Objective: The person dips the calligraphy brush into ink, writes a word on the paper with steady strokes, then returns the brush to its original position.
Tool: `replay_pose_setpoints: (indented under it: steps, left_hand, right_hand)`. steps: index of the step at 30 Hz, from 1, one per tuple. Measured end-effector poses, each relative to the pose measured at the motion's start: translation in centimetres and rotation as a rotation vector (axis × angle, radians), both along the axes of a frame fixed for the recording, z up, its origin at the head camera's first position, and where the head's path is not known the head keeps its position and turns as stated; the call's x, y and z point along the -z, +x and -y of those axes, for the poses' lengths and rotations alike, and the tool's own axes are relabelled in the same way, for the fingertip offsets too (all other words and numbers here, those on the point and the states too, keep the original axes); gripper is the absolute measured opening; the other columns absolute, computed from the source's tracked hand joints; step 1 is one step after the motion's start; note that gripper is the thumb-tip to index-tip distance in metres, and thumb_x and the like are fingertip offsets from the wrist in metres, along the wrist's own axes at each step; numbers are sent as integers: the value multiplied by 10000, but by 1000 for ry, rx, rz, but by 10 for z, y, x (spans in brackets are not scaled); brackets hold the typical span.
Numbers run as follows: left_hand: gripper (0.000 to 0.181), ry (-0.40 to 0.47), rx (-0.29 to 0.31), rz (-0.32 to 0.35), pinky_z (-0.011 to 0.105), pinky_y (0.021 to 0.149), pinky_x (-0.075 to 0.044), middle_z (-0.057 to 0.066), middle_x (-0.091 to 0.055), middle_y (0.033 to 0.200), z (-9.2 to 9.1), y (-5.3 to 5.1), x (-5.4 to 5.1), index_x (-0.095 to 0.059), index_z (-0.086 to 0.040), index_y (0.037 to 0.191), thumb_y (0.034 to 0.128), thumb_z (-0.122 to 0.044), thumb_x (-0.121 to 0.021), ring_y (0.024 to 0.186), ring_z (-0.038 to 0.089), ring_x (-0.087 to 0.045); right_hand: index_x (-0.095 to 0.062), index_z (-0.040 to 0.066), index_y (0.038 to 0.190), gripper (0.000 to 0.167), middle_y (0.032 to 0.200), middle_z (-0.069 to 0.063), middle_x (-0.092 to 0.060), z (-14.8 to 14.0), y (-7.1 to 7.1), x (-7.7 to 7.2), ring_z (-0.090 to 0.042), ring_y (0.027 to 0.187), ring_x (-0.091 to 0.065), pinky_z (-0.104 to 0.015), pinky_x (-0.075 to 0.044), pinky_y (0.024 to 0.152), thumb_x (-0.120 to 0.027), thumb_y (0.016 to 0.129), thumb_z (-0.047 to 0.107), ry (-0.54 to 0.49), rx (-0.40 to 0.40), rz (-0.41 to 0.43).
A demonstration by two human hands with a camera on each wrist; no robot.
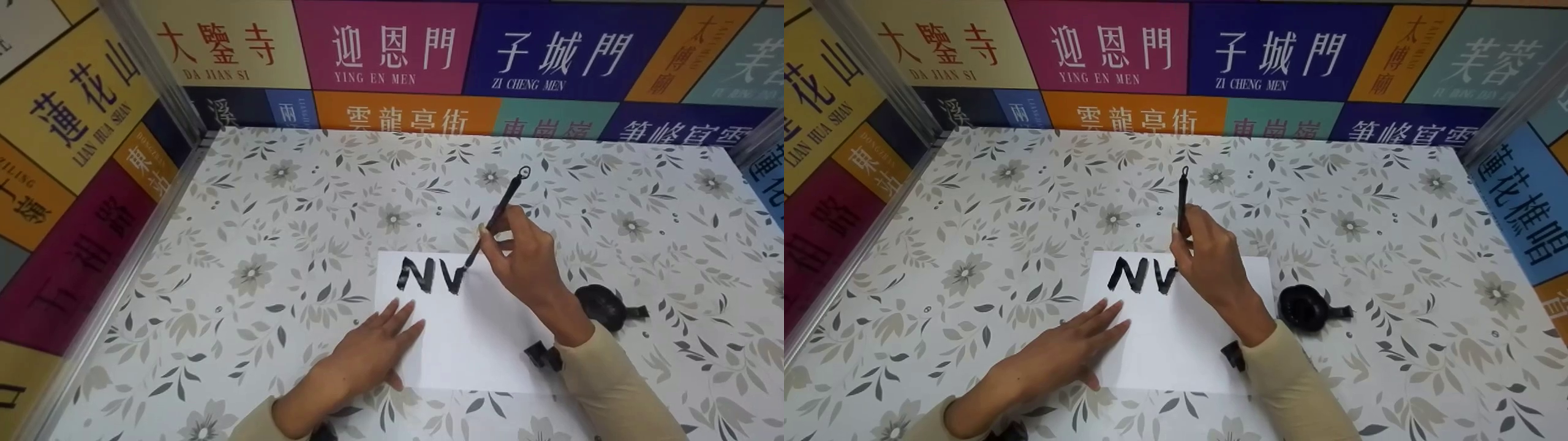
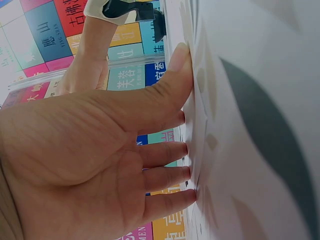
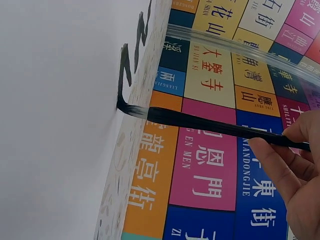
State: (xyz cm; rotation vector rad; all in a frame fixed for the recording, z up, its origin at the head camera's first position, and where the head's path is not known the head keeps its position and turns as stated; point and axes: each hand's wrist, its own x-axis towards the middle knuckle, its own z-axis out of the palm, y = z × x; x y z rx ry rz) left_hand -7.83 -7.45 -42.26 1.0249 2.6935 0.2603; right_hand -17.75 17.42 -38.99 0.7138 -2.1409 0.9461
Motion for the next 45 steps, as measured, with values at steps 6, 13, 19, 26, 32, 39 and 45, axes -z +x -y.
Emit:
replay_pose_setpoints:
  steps: [6,13,19,26,32,39,45]
  left_hand:
    - [941,-7,2,-11,429,1109,-294,167,-240,1544,0,1,0,-377,-105,1475,663,-417,-737,1410,348,-212]
    - [943,-6,-10,-1,428,1110,-291,163,-237,1546,-1,1,-1,-381,-105,1473,657,-404,-749,1412,341,-208]
    - [948,-1,-13,2,429,1111,-288,161,-236,1546,-1,1,-1,-385,-107,1471,647,-405,-747,1413,340,-206]
    - [953,-9,-10,-8,427,1113,-286,164,-237,1545,-1,1,-1,-384,-107,1471,643,-410,-747,1410,348,-210]
    - [947,-12,0,10,431,1120,-266,167,-215,1550,-2,0,-1,-363,-108,1480,664,-412,-736,1415,350,-190]
    - [945,-1,-5,10,427,1111,-289,164,-239,1545,-1,1,-2,-388,-100,1468,647,-408,-742,1411,347,-209]
    - [937,4,0,2,428,1115,-281,172,-243,1542,-1,1,-3,-383,-96,1470,658,-406,-732,1408,355,-213]
  right_hand:
    - [-535,-50,952,174,763,-90,-633,-2,-2,2,-204,710,-682,-255,-555,501,-652,827,-22,-14,18,-15]
    - [-537,-56,951,167,763,-107,-632,-3,-4,4,-221,715,-683,-288,-562,499,-647,839,-2,-10,34,-31]
    - [-536,-52,948,170,766,-111,-632,-4,-5,4,-216,719,-680,-281,-559,498,-650,836,4,-18,48,-42]
    - [-535,-58,934,164,764,-122,-637,-7,-3,-3,-229,713,-686,-298,-558,490,-649,836,7,-34,65,-72]
    - [-550,-68,942,184,790,-118,-661,-17,4,-10,-234,726,-693,-280,-558,511,-669,825,8,-65,110,-112]
    - [-559,-74,927,197,784,-124,-667,-24,9,-2,-241,690,-692,-224,-549,515,-683,809,24,-67,136,-124]
    - [-562,-68,917,190,782,-114,-665,-24,5,1,-213,704,-693,-189,-543,527,-680,817,44,-58,125,-124]
